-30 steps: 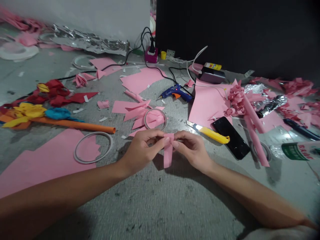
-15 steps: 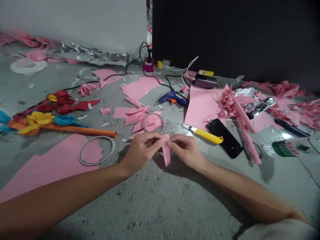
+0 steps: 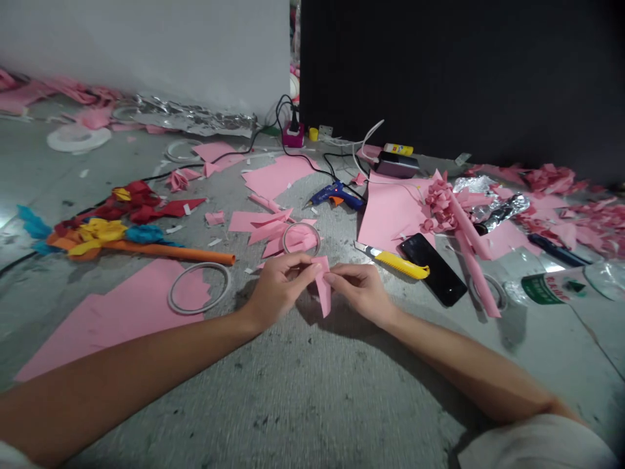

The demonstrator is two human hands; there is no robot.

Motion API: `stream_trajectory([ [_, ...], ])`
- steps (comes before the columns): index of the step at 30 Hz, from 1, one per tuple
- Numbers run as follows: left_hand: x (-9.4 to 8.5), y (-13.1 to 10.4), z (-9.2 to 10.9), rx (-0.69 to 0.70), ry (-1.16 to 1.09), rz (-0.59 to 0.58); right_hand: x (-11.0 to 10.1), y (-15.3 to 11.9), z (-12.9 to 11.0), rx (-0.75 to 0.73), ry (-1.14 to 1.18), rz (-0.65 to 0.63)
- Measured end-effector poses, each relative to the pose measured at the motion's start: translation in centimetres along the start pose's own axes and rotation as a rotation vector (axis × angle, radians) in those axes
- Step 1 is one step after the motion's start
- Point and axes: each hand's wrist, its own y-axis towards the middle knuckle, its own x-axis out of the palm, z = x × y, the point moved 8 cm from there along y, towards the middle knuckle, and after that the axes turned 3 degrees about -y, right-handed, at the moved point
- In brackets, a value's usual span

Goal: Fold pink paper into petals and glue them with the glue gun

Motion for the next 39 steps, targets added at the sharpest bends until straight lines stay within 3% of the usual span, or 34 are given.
stream_trajectory([
  [13,-0.4,0.0,-0.2,0.045,-0.031,0.078,0.1,0.1,0.7,0.057,-0.002,0.014],
  [21,-0.7,0.2,-0.6,0.065,-0.004,0.110,-0.2,0.3,1.2,0.015,-0.027,0.034],
  [29,-1.2,0.5,-0.8,0.040,-0.019,0.177,0.4,0.6,1.2,-0.008,0.028,-0.050],
  [39,-1.8,0.8,-1.6,0.037,-0.061,0.211,0.7,0.8,1.8,0.019,0.097,-0.055],
])
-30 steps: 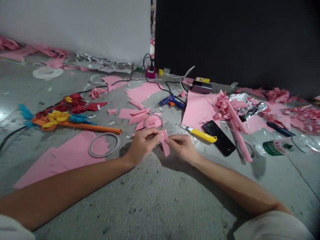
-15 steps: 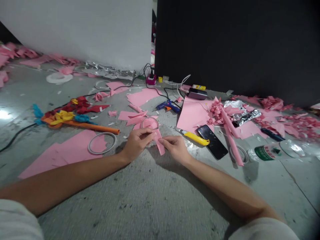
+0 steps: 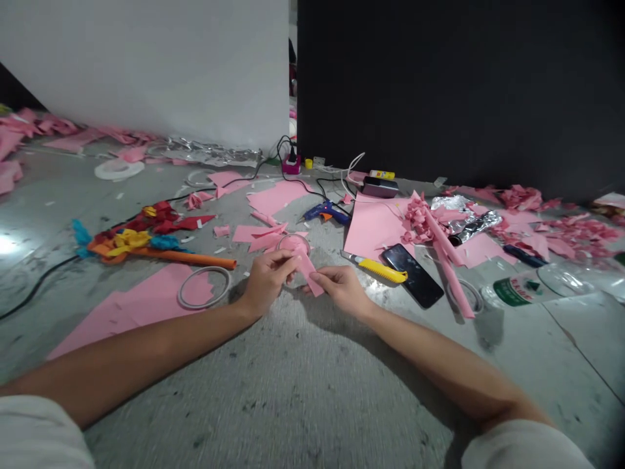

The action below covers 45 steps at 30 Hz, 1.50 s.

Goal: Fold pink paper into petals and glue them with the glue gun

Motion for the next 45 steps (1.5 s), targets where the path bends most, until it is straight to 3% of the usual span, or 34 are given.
stream_trajectory([
  [18,0.23,-0.31,0.16,-0.077,-0.110,0.036,-0.07,-0.48,0.28,0.112,0.068,0.009],
  [45,0.10,-0.06,0.82,0.089,-0.092,0.038,0.09,-0.38,-0.69,0.016,0.008,0.020],
])
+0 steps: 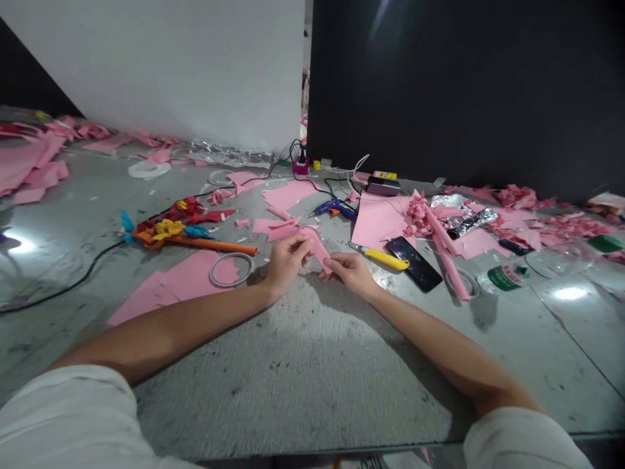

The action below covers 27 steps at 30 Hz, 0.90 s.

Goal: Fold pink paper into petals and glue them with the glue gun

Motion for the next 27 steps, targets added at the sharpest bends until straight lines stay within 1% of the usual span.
stream_trajectory([
  [10,0.1,-0.1,-0.1,-0.009,-0.037,-0.002,0.0,0.2,-0.1,-0.012,-0.023,-0.005],
  [14,0.0,-0.1,0.0,-0.022,-0.047,0.006,0.2,0.1,-0.3,-0.019,-0.033,-0.033],
  [22,-0.3,-0.1,-0.2,-0.065,-0.045,0.028,0.4,0.1,0.8,0.015,0.010,-0.081],
  [27,-0.2,-0.2,0.0,-0.064,-0.020,0.018,0.4,0.1,0.1,-0.002,0.021,-0.086],
])
